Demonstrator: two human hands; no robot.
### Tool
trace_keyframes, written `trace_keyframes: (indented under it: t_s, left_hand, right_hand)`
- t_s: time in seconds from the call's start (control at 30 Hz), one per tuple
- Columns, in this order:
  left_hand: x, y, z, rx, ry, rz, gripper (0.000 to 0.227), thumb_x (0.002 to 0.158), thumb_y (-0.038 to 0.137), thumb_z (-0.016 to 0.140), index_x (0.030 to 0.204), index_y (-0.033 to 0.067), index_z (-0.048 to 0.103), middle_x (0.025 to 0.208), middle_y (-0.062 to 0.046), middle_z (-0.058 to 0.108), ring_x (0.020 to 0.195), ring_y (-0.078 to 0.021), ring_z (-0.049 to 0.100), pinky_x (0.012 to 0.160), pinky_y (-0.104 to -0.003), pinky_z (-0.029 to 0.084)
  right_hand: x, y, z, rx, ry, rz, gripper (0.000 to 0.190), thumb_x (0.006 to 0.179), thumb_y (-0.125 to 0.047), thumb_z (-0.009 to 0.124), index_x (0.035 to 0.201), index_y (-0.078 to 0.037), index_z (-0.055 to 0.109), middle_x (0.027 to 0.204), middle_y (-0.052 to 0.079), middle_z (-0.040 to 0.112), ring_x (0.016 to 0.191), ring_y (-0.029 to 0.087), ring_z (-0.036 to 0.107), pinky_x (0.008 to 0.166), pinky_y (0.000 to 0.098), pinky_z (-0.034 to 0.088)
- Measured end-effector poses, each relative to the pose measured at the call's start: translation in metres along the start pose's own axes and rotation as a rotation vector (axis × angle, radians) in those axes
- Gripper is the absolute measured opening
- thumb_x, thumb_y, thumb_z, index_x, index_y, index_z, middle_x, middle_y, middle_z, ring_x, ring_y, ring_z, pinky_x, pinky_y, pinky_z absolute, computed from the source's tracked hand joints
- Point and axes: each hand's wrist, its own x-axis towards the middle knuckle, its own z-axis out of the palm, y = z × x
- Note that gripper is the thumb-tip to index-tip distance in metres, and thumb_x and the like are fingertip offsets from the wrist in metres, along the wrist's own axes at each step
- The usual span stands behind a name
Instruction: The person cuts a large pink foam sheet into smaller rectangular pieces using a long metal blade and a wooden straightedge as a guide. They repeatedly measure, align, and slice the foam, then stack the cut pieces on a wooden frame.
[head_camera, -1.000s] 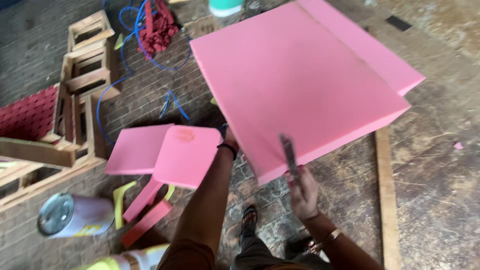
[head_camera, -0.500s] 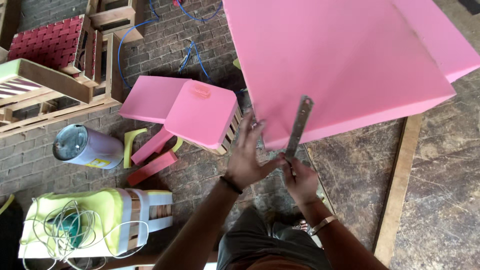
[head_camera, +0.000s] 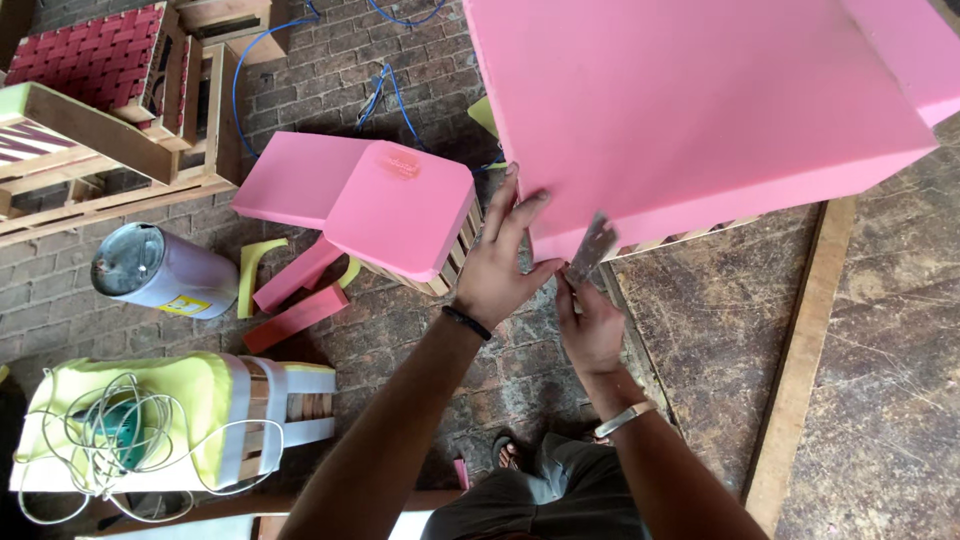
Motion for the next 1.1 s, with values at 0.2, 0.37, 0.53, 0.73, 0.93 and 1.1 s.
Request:
trace_keyframes:
  t_s: [0.2,0.37,0.53,0.73,0.93,1.1]
  left_hand:
    - [0.001,0.005,-0.007,-0.010,-0.044,-0.031,0.088,0.077,0.018,0.090,0.152,0.0191,0.044,0.171,-0.016,0.019,0.154,-0.0404,0.036,0.114,-0.045,0.052]
    - [0.003,0.004,-0.007,-0.059,-0.052,-0.034,0.087,0.078,0.018,0.089,0.152,0.0210,0.044,0.171,-0.015,0.019,0.154,-0.0393,0.037,0.113,-0.043,0.055]
    - [0.003,0.003,-0.006,-0.032,-0.060,-0.052,0.086,0.078,0.021,0.088,0.152,0.0206,0.043,0.171,-0.015,0.019,0.153,-0.0397,0.038,0.110,-0.044,0.056]
    - [0.003,0.004,-0.007,-0.051,-0.027,-0.001,0.080,0.086,0.026,0.088,0.153,0.0186,0.044,0.171,-0.018,0.021,0.154,-0.0412,0.038,0.115,-0.047,0.052]
    - [0.003,0.005,-0.005,-0.049,0.011,-0.002,0.075,0.086,0.026,0.085,0.150,0.0186,0.047,0.169,-0.018,0.026,0.151,-0.0399,0.044,0.113,-0.045,0.055]
    - [0.003,0.006,-0.007,-0.049,-0.001,-0.005,0.074,0.086,0.023,0.085,0.149,0.0175,0.047,0.168,-0.019,0.026,0.150,-0.0408,0.045,0.113,-0.045,0.054]
  right_hand:
    - [0.001,0.006,0.018,-0.009,0.129,-0.049,0.010,0.099,-0.019,0.075,0.101,-0.009,0.073,0.073,0.015,0.069,0.059,0.026,0.070,0.052,0.0381,0.055]
    - [0.007,0.005,0.017,-0.014,0.140,-0.055,0.018,0.098,-0.014,0.074,0.114,-0.006,0.075,0.066,0.013,0.064,0.052,0.025,0.063,0.050,0.0390,0.051]
    - [0.007,0.005,0.016,-0.020,0.144,-0.083,0.020,0.099,-0.013,0.072,0.117,-0.006,0.073,0.070,0.011,0.064,0.053,0.021,0.064,0.050,0.0364,0.052]
    - [0.008,0.007,0.018,-0.006,0.138,-0.076,0.009,0.101,-0.012,0.072,0.108,-0.007,0.071,0.074,0.010,0.067,0.057,0.021,0.065,0.052,0.0354,0.053]
    - [0.003,0.014,0.029,-0.051,0.182,-0.116,0.019,0.097,-0.013,0.070,0.114,-0.005,0.073,0.078,0.015,0.070,0.061,0.027,0.069,0.055,0.0394,0.057]
    - [-0.011,0.032,0.046,-0.117,0.126,-0.043,0.016,0.099,-0.018,0.070,0.110,-0.006,0.072,0.076,0.015,0.070,0.064,0.030,0.071,0.058,0.0416,0.058]
